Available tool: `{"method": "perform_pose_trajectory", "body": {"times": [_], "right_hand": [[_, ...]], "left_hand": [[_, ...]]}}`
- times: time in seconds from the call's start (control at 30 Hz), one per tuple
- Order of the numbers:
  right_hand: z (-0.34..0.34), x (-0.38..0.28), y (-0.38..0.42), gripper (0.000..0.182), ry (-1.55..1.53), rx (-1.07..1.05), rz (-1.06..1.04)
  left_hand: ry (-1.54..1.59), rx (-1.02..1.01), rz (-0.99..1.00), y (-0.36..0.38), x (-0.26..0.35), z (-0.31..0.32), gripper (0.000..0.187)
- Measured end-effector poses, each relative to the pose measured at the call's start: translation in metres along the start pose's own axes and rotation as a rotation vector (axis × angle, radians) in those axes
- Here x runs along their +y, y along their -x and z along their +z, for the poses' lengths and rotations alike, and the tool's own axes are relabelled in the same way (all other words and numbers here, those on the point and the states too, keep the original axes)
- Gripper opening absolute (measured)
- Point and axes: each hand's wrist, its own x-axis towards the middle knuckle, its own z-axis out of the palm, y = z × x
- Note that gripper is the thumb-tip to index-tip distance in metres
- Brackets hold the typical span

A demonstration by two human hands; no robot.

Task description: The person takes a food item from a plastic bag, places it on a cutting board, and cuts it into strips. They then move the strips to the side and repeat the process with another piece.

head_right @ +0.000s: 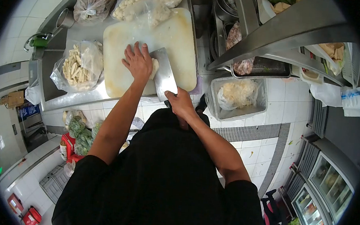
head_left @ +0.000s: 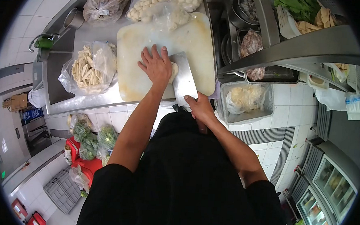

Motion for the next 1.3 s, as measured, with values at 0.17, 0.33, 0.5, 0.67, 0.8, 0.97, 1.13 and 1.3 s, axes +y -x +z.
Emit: {"method": "perform_pose_trajectory", "body": {"times": [0.17,0.33,0.5,0.67,0.8,0.97,1.13,1.3], "right_hand": [[0.017,0.003,-0.008,0.034,-0.008,0.041,-0.043],[0.000,-0.015,-0.006,0.038,0.353,0.075,-0.148],[-0.020,-0.049,0.026,0.020,0.937,0.148,-0.527],[-0.009,-0.065,0.026,0.015,1.101,0.136,-0.418],[-0.007,-0.063,0.020,0.015,1.135,0.116,-0.444],[0.000,-0.061,-0.004,0.017,1.118,0.106,-0.365],[-0.030,-0.063,0.042,0.023,1.117,0.041,-0.255],[-0.076,-0.059,0.084,0.026,1.011,0.213,-0.238]], "left_hand": [[0.025,0.019,-0.014,-0.001,0.001,0.001,0.065],[0.097,0.096,-0.005,-0.007,-0.013,-0.010,0.051],[0.757,-0.337,0.188,0.038,-0.037,-0.054,0.047],[0.901,-0.317,0.113,0.056,-0.031,-0.040,0.051],[0.916,-0.315,0.055,0.053,-0.029,-0.041,0.051],[0.860,-0.314,0.019,0.051,-0.025,-0.043,0.051],[0.834,-0.299,-0.030,0.048,-0.019,-0.045,0.050],[0.634,-0.441,0.034,0.039,-0.009,-0.056,0.048]]}}
